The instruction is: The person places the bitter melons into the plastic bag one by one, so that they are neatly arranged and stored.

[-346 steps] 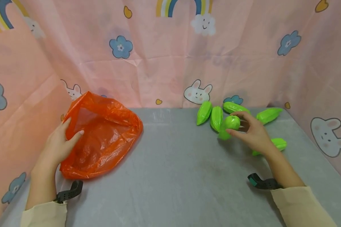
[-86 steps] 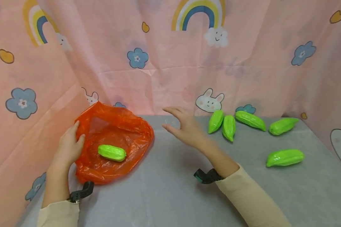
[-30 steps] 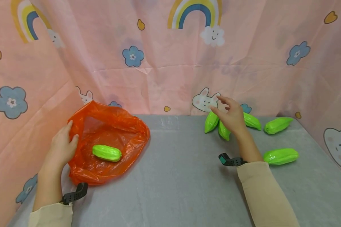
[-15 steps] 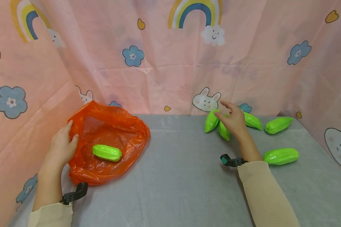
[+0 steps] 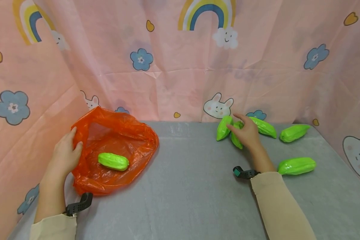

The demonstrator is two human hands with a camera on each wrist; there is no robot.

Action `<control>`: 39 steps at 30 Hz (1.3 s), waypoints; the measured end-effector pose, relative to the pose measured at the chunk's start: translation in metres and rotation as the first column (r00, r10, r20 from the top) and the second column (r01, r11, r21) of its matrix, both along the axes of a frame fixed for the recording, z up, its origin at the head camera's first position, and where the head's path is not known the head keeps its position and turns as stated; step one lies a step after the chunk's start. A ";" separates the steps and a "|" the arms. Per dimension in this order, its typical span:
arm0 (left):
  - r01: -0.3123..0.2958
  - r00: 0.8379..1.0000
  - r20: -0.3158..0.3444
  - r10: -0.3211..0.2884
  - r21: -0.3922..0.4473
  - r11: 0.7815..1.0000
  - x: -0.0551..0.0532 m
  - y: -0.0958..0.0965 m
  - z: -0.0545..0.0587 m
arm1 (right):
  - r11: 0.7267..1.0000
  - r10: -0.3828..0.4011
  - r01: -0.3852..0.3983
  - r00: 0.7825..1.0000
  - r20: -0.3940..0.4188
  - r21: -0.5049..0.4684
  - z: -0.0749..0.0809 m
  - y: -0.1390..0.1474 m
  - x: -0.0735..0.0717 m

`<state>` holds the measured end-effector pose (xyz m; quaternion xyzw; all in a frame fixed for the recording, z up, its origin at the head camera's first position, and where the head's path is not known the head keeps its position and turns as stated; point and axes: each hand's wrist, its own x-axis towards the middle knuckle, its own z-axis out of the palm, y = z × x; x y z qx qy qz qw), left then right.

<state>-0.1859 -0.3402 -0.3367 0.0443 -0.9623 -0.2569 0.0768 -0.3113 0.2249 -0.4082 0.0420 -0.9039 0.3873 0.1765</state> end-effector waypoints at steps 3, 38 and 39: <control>0.000 1.000 0.001 0.000 -0.001 1.000 0.000 0.000 0.000 | 1.000 -0.012 0.012 1.000 -0.015 0.007 -0.007 0.002 -0.002; -0.010 1.000 0.020 0.010 -0.010 1.000 0.000 -0.003 0.002 | 0.999 -0.013 0.014 1.000 0.019 -0.031 -0.009 0.009 0.004; -0.011 1.000 0.024 0.012 -0.009 1.000 0.000 -0.003 0.002 | 1.000 -0.010 0.011 1.000 0.017 -0.030 -0.008 0.009 0.004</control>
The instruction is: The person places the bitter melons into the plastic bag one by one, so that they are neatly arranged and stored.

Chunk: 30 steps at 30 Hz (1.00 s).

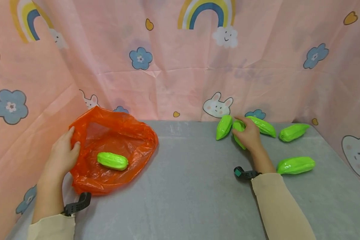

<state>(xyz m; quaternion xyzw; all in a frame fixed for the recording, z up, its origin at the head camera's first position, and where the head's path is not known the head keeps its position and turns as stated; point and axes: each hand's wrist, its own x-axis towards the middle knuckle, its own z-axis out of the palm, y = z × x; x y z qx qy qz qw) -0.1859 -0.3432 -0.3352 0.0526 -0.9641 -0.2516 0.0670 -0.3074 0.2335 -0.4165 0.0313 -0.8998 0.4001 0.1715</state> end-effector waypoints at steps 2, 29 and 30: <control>-0.005 1.000 0.006 0.005 0.003 1.000 0.000 0.000 0.000 | 1.000 0.007 -0.007 1.000 -0.006 0.002 0.001 0.000 0.001; 0.005 1.000 0.021 -0.005 0.018 1.000 -0.001 0.001 0.000 | 0.984 0.176 -0.177 0.982 -0.062 -0.011 0.036 -0.043 0.009; 0.006 1.000 0.019 -0.006 0.017 1.000 0.000 0.001 0.000 | 0.981 0.192 -0.193 0.980 -0.056 -0.011 0.037 -0.048 0.009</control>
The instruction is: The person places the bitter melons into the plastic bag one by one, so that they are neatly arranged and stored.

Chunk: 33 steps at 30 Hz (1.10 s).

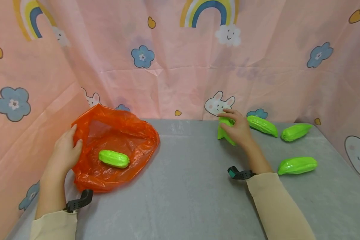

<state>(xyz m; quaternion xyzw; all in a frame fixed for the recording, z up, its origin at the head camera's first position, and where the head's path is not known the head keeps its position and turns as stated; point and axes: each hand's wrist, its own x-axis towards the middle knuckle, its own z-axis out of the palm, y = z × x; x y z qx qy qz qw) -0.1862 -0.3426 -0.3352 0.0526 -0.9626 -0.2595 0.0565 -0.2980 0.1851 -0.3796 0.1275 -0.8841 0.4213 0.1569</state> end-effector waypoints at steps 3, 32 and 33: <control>0.000 1.000 -0.002 0.000 -0.005 1.000 0.001 -0.001 0.000 | 0.999 0.048 -0.048 0.999 0.011 0.007 0.001 -0.018 0.003; -0.002 1.000 -0.004 0.002 0.002 1.000 -0.002 0.002 -0.001 | 0.894 0.410 -0.446 0.847 0.340 0.033 -0.026 -0.083 0.021; -0.001 1.000 -0.003 0.001 0.001 1.000 -0.002 0.002 -0.001 | 0.887 0.421 -0.461 0.834 0.358 0.030 -0.025 -0.082 0.021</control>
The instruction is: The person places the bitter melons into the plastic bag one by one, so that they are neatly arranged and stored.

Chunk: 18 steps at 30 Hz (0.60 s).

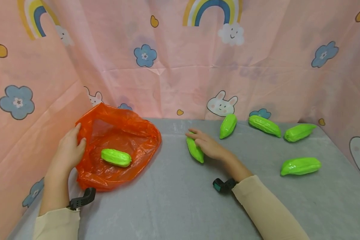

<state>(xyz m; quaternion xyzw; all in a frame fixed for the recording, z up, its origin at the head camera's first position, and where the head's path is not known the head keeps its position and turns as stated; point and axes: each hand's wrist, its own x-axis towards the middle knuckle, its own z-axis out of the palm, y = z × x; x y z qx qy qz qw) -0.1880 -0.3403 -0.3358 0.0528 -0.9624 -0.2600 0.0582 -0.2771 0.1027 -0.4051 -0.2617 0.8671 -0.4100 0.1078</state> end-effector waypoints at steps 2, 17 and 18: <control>0.002 1.000 -0.003 -0.002 -0.007 1.000 0.000 0.000 0.000 | 1.000 0.027 -0.027 1.000 0.017 0.006 0.001 0.001 0.000; 0.005 1.000 0.003 -0.005 -0.001 1.000 -0.001 -0.001 -0.002 | 0.993 0.021 -0.013 0.997 -0.069 0.119 0.009 0.017 -0.006; 0.005 1.000 0.004 -0.005 0.001 1.000 -0.001 0.000 -0.002 | 0.991 0.020 -0.009 0.996 -0.087 0.133 0.009 0.018 -0.006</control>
